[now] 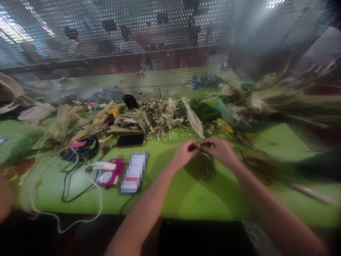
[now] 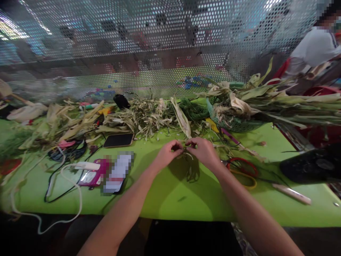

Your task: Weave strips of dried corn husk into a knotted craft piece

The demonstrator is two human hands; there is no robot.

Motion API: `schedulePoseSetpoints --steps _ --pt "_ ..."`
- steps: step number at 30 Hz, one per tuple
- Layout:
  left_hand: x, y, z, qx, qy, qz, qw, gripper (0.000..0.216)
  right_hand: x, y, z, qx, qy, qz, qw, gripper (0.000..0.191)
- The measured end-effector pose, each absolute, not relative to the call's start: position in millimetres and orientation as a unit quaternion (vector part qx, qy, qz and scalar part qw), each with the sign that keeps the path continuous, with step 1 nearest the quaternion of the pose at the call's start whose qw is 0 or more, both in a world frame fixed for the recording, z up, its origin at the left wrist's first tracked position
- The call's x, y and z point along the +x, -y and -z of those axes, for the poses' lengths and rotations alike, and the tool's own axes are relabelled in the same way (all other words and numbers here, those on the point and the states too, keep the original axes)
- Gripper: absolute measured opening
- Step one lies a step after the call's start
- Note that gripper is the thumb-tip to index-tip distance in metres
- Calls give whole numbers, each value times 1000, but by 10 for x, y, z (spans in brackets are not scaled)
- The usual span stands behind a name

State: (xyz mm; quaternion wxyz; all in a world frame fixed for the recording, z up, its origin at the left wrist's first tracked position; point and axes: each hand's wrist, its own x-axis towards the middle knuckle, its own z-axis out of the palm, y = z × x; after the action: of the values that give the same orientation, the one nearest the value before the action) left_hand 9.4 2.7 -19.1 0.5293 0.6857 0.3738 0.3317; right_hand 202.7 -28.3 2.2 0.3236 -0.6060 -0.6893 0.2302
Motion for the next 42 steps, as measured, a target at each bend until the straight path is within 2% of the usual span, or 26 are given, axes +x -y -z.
schedulePoseSetpoints --steps 3,13,19,26,34,42 --pt "93 -24 195 677 -375 -334 538 10 1991 289 -37 -597 701 -216 327 9" --pt "70 -65 238 638 -391 -351 563 15 1952 301 23 -547 745 -232 305 8" --pt "87 -35 222 632 -416 -357 548 12 1948 280 64 -538 726 -245 350 5" --pt "97 3 188 689 -416 -360 472 10 1880 270 141 -552 677 -323 364 23" --pt "114 30 231 761 -448 -339 324 20 1873 230 285 -543 645 -371 390 29" --pt "144 61 235 774 -434 -375 267 16 1874 208 296 -517 612 -429 418 32"
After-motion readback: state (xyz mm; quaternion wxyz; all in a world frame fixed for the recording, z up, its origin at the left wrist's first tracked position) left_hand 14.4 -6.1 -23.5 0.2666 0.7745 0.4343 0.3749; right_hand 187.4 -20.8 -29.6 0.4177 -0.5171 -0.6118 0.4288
